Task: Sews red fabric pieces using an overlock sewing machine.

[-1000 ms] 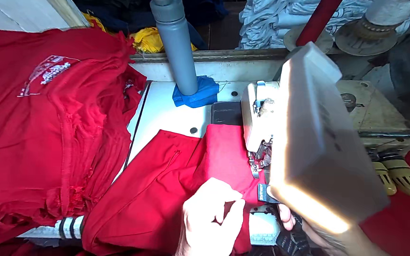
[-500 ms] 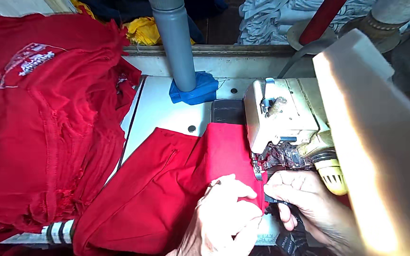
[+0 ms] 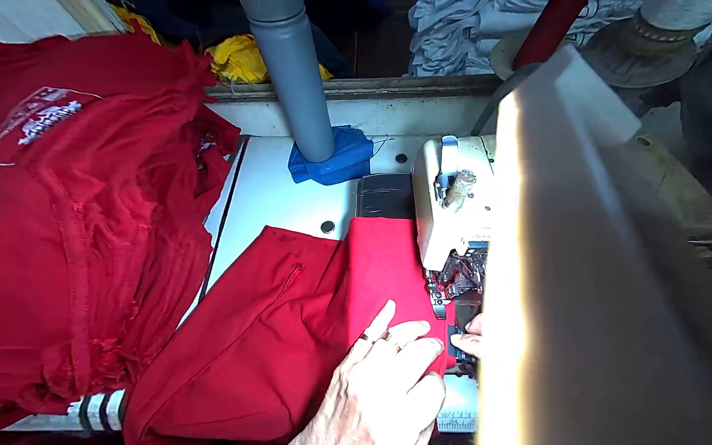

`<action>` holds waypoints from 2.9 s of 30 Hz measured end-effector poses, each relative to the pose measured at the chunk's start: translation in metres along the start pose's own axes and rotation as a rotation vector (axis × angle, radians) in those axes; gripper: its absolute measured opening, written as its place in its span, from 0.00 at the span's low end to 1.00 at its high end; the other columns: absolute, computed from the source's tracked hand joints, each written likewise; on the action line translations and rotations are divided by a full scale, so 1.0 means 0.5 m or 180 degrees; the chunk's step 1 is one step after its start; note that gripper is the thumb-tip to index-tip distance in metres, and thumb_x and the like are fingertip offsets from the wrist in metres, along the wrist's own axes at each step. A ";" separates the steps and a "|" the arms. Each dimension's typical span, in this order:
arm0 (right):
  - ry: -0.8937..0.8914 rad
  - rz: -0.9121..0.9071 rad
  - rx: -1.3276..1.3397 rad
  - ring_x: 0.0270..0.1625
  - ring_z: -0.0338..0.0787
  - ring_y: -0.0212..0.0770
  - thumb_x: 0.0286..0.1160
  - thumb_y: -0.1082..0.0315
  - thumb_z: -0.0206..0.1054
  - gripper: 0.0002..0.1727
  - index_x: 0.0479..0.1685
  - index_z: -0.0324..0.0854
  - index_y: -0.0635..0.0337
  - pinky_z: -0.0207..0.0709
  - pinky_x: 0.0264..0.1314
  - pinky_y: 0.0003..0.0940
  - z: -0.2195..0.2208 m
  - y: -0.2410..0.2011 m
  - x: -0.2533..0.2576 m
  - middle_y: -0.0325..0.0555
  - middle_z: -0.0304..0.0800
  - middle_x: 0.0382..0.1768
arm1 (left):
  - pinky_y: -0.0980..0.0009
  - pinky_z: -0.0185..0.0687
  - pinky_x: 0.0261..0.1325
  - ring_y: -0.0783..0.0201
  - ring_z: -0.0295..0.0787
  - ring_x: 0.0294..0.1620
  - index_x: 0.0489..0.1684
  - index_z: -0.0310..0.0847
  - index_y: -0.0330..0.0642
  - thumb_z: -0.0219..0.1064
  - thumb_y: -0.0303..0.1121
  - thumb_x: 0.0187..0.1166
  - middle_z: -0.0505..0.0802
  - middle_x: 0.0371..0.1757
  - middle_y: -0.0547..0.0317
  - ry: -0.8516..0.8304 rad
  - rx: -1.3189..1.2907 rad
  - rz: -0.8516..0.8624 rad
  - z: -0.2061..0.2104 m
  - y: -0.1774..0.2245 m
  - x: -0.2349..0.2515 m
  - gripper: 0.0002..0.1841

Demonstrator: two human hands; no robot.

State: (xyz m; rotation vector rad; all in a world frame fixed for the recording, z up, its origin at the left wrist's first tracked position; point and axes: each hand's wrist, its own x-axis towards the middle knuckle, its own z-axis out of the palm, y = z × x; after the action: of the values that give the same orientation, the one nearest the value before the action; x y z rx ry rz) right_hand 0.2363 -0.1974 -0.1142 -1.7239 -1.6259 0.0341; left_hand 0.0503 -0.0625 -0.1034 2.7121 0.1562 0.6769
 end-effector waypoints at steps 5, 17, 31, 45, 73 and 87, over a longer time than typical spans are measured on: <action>-0.0309 -0.0020 0.0037 0.57 0.92 0.47 0.80 0.76 0.61 0.19 0.59 0.92 0.49 0.81 0.63 0.40 -0.016 -0.007 0.003 0.50 0.96 0.52 | 0.55 0.71 0.84 0.63 0.89 0.67 0.33 0.90 0.43 0.65 0.31 0.82 0.97 0.50 0.56 0.0446 -0.1072 -0.0536 -0.007 -0.004 -0.003 0.09; -0.0280 -0.0015 -0.0355 0.56 0.93 0.48 0.82 0.71 0.61 0.16 0.60 0.91 0.47 0.83 0.58 0.42 -0.009 -0.025 -0.001 0.49 0.94 0.56 | 0.43 0.60 0.85 0.48 0.86 0.72 0.39 0.93 0.44 0.65 0.31 0.82 0.95 0.60 0.48 -0.0052 -0.0672 -0.0397 -0.004 0.012 -0.006 0.09; 0.0236 0.1855 0.1277 0.44 0.94 0.44 0.67 0.69 0.71 0.13 0.38 0.90 0.75 0.84 0.54 0.36 0.110 -0.083 -0.070 0.59 0.95 0.38 | 0.37 0.64 0.82 0.43 0.87 0.71 0.37 0.91 0.46 0.65 0.31 0.80 0.96 0.60 0.50 -0.0204 -0.0241 -0.0338 0.002 0.004 0.003 0.08; 0.1021 0.2148 0.1329 0.46 0.90 0.31 0.56 0.78 0.71 0.11 0.37 0.84 0.79 0.80 0.55 0.18 0.133 -0.116 -0.043 0.57 0.91 0.39 | 0.30 0.48 0.82 0.46 0.84 0.75 0.33 0.90 0.51 0.55 0.35 0.81 0.97 0.56 0.60 -0.0357 0.0070 -0.0175 -0.009 0.000 0.026 0.14; -0.1931 0.2131 0.1505 0.47 0.94 0.57 0.70 0.53 0.70 0.24 0.36 0.89 0.73 0.82 0.56 0.56 0.222 -0.117 -0.213 0.62 0.93 0.36 | 0.63 0.79 0.56 0.62 0.92 0.45 0.37 0.91 0.47 0.62 0.47 0.84 0.96 0.36 0.57 0.0869 0.0028 -0.0401 0.061 0.028 -0.150 0.16; -0.2466 0.2493 0.1704 0.48 0.91 0.56 0.73 0.59 0.74 0.20 0.40 0.87 0.74 0.79 0.59 0.53 0.300 -0.128 -0.233 0.63 0.91 0.40 | 0.44 0.79 0.57 0.43 0.89 0.52 0.40 0.86 0.32 0.60 0.35 0.78 0.92 0.42 0.40 -0.2138 -0.0930 -0.3045 0.106 0.033 -0.295 0.14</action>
State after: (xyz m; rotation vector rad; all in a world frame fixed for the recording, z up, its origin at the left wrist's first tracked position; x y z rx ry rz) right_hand 0.0856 -0.2309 -0.2418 -1.8755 -1.1100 1.5150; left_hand -0.0538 -0.1210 -0.2059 2.0624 0.9844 -0.4416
